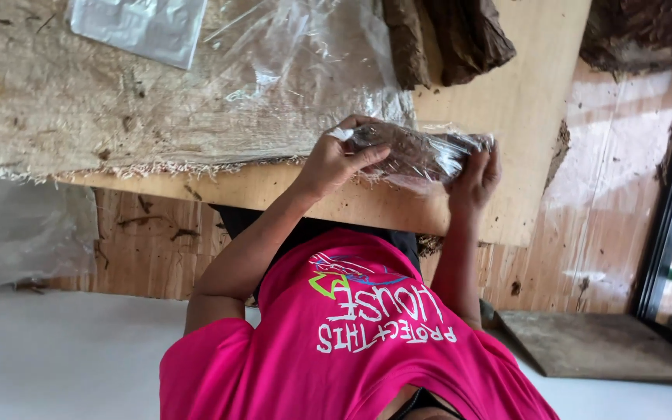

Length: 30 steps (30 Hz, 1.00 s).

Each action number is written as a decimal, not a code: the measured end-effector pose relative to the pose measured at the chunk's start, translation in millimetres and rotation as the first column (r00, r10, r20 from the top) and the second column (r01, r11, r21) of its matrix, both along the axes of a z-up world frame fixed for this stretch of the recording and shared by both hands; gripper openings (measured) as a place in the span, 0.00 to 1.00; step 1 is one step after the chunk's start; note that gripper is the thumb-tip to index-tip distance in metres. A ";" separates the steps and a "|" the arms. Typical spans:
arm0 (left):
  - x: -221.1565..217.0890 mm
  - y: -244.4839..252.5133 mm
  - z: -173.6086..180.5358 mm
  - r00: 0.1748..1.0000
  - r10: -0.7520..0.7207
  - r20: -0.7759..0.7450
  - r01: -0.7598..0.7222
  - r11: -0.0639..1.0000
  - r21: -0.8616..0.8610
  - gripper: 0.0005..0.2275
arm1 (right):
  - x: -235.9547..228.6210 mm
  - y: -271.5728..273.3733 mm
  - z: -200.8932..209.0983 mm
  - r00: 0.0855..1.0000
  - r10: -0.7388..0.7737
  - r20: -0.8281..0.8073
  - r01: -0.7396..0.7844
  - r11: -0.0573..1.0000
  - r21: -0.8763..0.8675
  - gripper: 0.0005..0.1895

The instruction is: The person places dark brown fibrous material into clear plastic bags on a wooden table, then seals each bag by hand. The person repeats this process for several pieces, placing the sealed bags on the table.

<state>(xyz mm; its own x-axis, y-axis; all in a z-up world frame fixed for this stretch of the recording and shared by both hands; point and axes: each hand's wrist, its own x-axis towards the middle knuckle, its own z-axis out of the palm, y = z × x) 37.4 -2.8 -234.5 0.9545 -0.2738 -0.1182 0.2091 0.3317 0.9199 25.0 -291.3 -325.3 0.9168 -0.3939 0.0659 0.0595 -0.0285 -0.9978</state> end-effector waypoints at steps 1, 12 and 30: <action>-0.8 3.6 -2.9 1.000 0.015 0.002 -0.015 1.000 0.001 0.21 | -2.6 -5.0 16.6 1.000 0.015 0.002 -0.015 1.000 0.001 0.12; -36.8 -19.0 -27.2 0.789 -0.609 0.087 0.570 0.777 0.268 0.30 | -8.5 -2.0 85.3 0.958 0.190 -0.213 -0.229 0.957 -0.179 0.13; 1.6 25.0 82.2 0.746 -0.605 -0.278 0.645 0.760 0.079 0.33 | -8.6 -7.4 68.8 0.977 0.186 -0.100 -0.197 0.973 -0.118 0.11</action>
<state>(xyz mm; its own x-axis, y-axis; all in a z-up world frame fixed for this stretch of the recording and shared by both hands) 39.0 22.2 -152.3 0.5161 -0.7572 -0.4004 0.5210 -0.0936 0.8484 16.4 -298.7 -256.5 0.9788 -0.2039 0.0198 -0.0116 -0.1513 -0.9884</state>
